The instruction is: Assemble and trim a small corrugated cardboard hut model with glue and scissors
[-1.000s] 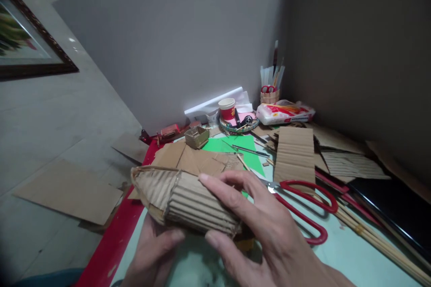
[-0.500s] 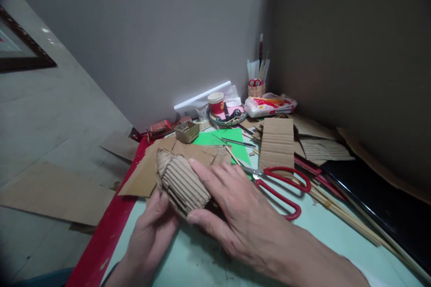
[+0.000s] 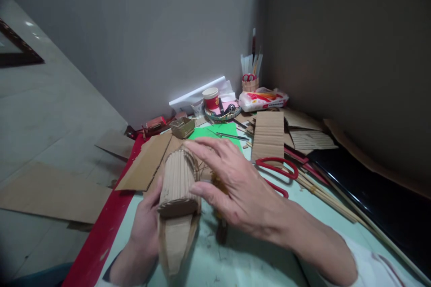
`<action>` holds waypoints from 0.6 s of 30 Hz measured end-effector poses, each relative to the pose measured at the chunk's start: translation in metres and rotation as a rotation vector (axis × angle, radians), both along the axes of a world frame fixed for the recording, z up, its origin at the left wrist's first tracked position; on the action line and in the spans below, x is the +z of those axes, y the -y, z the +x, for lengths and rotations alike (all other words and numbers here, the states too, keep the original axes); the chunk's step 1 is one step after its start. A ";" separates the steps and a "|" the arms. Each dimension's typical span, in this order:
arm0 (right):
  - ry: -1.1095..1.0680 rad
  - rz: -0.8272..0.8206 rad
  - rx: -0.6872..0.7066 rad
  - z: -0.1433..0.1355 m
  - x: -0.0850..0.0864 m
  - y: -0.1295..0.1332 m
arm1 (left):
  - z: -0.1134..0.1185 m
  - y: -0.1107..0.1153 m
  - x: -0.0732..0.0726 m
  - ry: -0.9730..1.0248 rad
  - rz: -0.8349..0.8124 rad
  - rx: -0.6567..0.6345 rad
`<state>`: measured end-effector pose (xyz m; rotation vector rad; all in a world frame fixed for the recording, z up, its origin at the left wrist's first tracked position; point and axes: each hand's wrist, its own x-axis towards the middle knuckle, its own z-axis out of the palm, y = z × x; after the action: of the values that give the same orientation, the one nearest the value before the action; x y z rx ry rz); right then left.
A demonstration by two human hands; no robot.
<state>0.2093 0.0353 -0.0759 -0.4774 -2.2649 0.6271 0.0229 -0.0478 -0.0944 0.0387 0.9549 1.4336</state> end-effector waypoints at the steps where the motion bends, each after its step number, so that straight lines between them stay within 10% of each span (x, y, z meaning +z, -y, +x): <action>1: 0.004 0.009 0.025 0.000 -0.001 -0.001 | 0.001 0.001 0.000 0.010 0.000 -0.020; 18: 0.251 -0.163 0.148 -0.017 -0.018 0.006 | 0.010 0.000 -0.002 -0.043 0.027 -0.042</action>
<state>0.1926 0.0292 -0.0935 -0.4932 -2.5147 0.8737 0.0327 -0.0479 -0.0961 0.1098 0.9647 1.4115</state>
